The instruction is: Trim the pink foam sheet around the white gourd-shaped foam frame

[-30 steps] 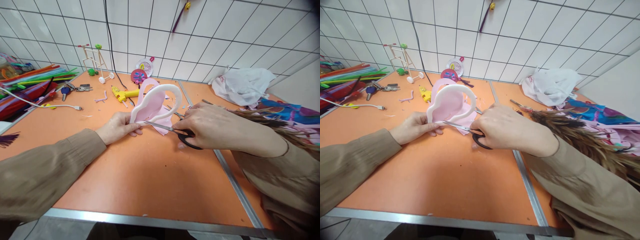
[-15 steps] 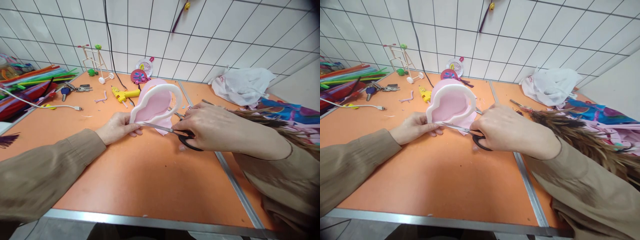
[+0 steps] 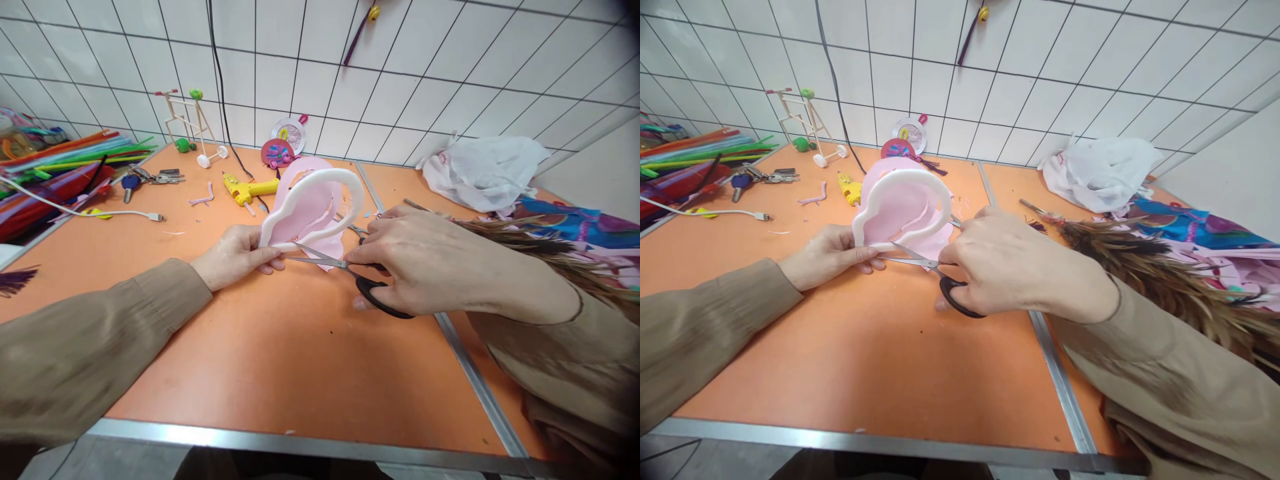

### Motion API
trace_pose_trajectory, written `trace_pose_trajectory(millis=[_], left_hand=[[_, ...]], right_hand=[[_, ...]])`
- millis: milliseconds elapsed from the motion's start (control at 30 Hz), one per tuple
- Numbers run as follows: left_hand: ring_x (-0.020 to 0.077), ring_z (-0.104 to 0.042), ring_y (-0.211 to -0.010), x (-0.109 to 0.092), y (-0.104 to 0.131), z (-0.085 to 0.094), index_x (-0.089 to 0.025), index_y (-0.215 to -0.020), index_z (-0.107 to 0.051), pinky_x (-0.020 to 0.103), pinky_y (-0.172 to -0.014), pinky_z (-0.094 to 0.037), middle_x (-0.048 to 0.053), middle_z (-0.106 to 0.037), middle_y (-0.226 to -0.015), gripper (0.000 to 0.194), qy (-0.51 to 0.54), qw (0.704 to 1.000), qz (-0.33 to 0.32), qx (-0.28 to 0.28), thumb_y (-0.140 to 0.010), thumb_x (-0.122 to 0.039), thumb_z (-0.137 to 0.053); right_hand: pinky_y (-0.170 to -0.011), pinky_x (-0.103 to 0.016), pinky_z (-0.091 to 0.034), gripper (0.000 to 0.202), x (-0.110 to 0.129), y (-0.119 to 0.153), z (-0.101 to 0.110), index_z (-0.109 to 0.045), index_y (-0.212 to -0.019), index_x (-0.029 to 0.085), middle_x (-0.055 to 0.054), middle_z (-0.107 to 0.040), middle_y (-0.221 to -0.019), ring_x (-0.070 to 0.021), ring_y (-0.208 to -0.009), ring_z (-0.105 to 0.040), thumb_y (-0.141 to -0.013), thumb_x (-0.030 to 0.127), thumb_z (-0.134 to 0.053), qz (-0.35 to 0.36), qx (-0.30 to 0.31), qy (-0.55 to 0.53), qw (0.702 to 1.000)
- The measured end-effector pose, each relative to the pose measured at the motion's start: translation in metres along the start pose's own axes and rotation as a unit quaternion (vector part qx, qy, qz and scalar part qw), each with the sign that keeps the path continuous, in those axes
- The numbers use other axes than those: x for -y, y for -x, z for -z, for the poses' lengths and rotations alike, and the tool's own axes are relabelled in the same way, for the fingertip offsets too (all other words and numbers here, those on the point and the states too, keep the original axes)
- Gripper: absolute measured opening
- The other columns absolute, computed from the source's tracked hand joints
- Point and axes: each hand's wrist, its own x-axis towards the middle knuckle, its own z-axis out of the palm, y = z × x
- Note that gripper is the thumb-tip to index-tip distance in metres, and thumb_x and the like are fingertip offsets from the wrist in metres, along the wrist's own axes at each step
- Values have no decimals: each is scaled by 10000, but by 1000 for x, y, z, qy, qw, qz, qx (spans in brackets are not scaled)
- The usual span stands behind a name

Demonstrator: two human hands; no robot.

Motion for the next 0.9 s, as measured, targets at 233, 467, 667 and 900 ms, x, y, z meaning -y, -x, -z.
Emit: trace_pose_trajectory(millis=[233,467,667,900], left_hand=[[162,-729,-724,5,1,0,-126,-981,-741,269,-686,-609,52,-775,-776,266,-46,998,-36,-9,-836,-345,-706],[165,-728,-715,5,0,1,-116,-966,-742,273,-681,-606,61,-778,-786,288,-61,997,-41,-4,-843,-373,-700],[152,-726,-744,5,-1,1,-142,-986,-737,255,-692,-605,33,-769,-775,278,-30,999,-31,4,-834,-375,-725],[139,-714,-744,4,-2,2,-156,-862,-715,242,-682,-601,27,-762,-786,271,-15,1000,-20,13,-798,-414,-767]], right_hand=[[-665,-337,-227,253,5,-1,-1,-595,-643,214,-31,-605,-621,-204,-677,-519,-826,388,-578,14,-20,23,999],[-643,-337,-209,223,5,-1,-5,-644,-660,206,-43,-573,-584,-205,-649,-508,-813,350,-568,24,-38,12,999],[-656,-338,-220,160,5,-3,-3,-650,-718,218,-28,-606,-636,-201,-675,-509,-812,319,-569,20,-31,19,999],[-625,-328,-206,215,-1,-2,-7,-519,-626,202,-16,-583,-633,-178,-658,-469,-808,297,-583,37,-42,15,998]])
